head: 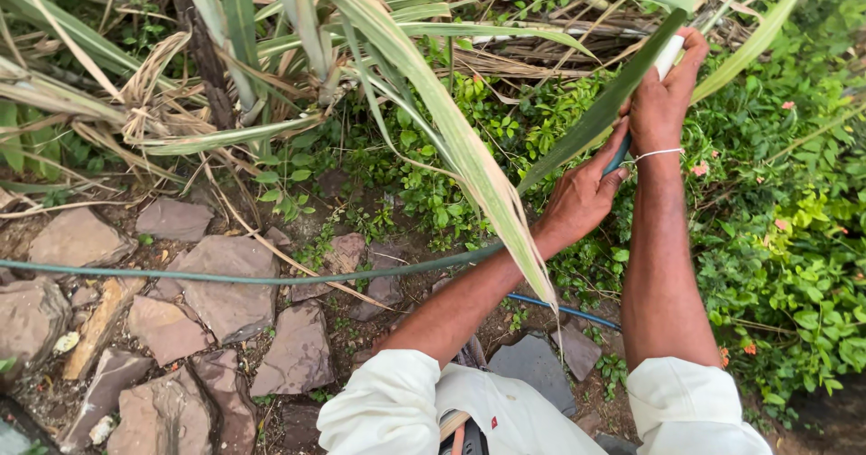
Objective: The person holds a water hose by hand and directs the stream of water onto various plants and shrubs around a garden pathway.
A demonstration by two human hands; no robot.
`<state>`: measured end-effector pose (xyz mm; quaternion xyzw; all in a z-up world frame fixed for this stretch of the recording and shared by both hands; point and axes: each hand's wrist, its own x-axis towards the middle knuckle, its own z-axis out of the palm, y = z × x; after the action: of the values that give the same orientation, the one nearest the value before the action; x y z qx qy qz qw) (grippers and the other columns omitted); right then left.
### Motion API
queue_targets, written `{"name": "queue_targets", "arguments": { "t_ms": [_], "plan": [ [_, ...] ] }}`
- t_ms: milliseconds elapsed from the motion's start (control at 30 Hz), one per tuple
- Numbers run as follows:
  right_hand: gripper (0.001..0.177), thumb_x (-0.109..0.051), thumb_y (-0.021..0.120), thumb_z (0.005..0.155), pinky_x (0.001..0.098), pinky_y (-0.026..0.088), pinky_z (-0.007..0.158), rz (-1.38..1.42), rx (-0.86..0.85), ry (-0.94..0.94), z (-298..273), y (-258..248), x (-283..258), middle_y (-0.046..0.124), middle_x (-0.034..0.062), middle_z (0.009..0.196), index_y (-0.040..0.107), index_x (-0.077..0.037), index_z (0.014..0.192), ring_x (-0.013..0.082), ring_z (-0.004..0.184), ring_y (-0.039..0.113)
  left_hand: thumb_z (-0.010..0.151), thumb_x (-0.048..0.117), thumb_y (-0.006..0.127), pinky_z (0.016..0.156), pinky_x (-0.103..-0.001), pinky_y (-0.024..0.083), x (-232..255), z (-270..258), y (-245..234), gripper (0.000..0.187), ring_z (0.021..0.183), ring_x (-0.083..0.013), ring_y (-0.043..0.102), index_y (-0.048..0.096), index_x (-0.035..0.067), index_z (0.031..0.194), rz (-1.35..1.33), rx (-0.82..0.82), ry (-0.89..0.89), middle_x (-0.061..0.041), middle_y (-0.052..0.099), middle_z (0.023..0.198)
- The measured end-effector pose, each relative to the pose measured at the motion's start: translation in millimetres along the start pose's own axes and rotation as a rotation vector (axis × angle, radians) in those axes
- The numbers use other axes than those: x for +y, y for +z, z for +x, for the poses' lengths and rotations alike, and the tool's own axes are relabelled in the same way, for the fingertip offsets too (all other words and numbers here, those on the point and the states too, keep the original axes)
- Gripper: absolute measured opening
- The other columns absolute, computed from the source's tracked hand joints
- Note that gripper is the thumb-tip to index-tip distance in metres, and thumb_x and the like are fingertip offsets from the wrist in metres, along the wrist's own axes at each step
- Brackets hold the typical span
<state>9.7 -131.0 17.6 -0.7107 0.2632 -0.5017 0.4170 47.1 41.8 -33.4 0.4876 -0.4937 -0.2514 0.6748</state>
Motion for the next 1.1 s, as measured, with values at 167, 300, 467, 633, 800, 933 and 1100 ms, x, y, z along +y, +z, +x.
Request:
{"name": "queue_targets", "arguments": {
  "t_ms": [167, 300, 467, 633, 800, 933, 1100],
  "plan": [
    [0.040, 0.006, 0.057, 0.109, 0.0278, 0.053, 0.090, -0.194, 0.013, -0.115, 6, 2, 9, 0.050, 0.0059, 0.121, 0.041, -0.009, 0.142, 0.0134, 0.108, 0.056, 0.102, 0.015, 0.061, 0.095, -0.045, 0.058, 1, 1, -4, 0.077, 0.115, -0.0392, 0.071, 0.021, 0.031, 0.166, 0.015, -0.005, -0.014, -0.019, 0.063, 0.142],
    [0.046, 0.006, 0.063, 0.104, 0.0314, 0.042, 0.114, -0.266, 0.011, -0.192, 7, 4, 12, 0.045, 0.0057, 0.128, 0.043, -0.005, 0.143, 0.0179, 0.123, 0.049, 0.102, 0.015, 0.061, 0.093, -0.046, 0.059, 2, 0, -7, 0.076, 0.112, -0.0404, 0.071, 0.021, 0.031, 0.165, 0.037, -0.010, -0.044, -0.018, 0.063, 0.144],
    [0.050, 0.007, 0.065, 0.101, 0.0325, 0.041, 0.116, -0.251, 0.019, -0.156, 4, 5, 11, 0.045, 0.0061, 0.131, 0.044, -0.005, 0.145, 0.0193, 0.127, 0.049, 0.102, 0.013, 0.062, 0.097, -0.047, 0.057, 0, 0, -7, 0.078, 0.120, -0.0425, 0.067, 0.021, 0.030, 0.165, 0.029, 0.032, 0.045, -0.020, 0.058, 0.149],
    [0.049, 0.008, 0.061, 0.100, 0.0301, 0.058, 0.098, -0.203, 0.023, -0.098, 5, 1, 17, 0.050, 0.0071, 0.125, 0.042, -0.007, 0.142, 0.0162, 0.116, 0.058, 0.100, 0.011, 0.061, 0.101, -0.047, 0.056, -4, 0, -3, 0.079, 0.122, -0.0418, 0.066, 0.020, 0.029, 0.165, 0.026, 0.013, 0.039, -0.019, 0.056, 0.151],
    [0.038, 0.007, 0.052, 0.108, 0.0267, 0.047, 0.052, -0.035, 0.019, 0.031, -7, -9, 15, 0.059, 0.0068, 0.102, 0.036, -0.011, 0.137, 0.0129, 0.065, 0.055, 0.102, 0.011, 0.061, 0.103, -0.045, 0.056, -8, -2, 3, 0.076, 0.126, -0.0400, 0.065, 0.023, 0.028, 0.165, -0.001, -0.051, -0.020, -0.017, 0.056, 0.152],
    [0.043, 0.000, 0.055, 0.110, 0.0281, 0.042, 0.043, -0.014, 0.113, 0.143, -22, -22, 8, 0.053, 0.0062, 0.085, 0.032, -0.017, 0.142, 0.0128, 0.051, 0.052, 0.102, 0.011, 0.060, 0.101, -0.044, 0.056, -7, -5, 9, 0.075, 0.125, -0.0393, 0.065, 0.022, 0.028, 0.164, 0.004, -0.118, -0.006, -0.017, 0.053, 0.155],
    [0.041, -0.002, 0.057, 0.110, 0.0289, 0.043, 0.042, -0.038, 0.253, 0.162, -42, -49, 6, 0.054, 0.0064, 0.086, 0.034, -0.017, 0.140, 0.0133, 0.050, 0.051, 0.102, 0.012, 0.060, 0.099, -0.043, 0.056, -4, -9, 20, 0.074, 0.124, -0.0384, 0.064, 0.024, 0.027, 0.164, 0.022, -0.286, -0.110, -0.015, 0.056, 0.151]
  ]
}}
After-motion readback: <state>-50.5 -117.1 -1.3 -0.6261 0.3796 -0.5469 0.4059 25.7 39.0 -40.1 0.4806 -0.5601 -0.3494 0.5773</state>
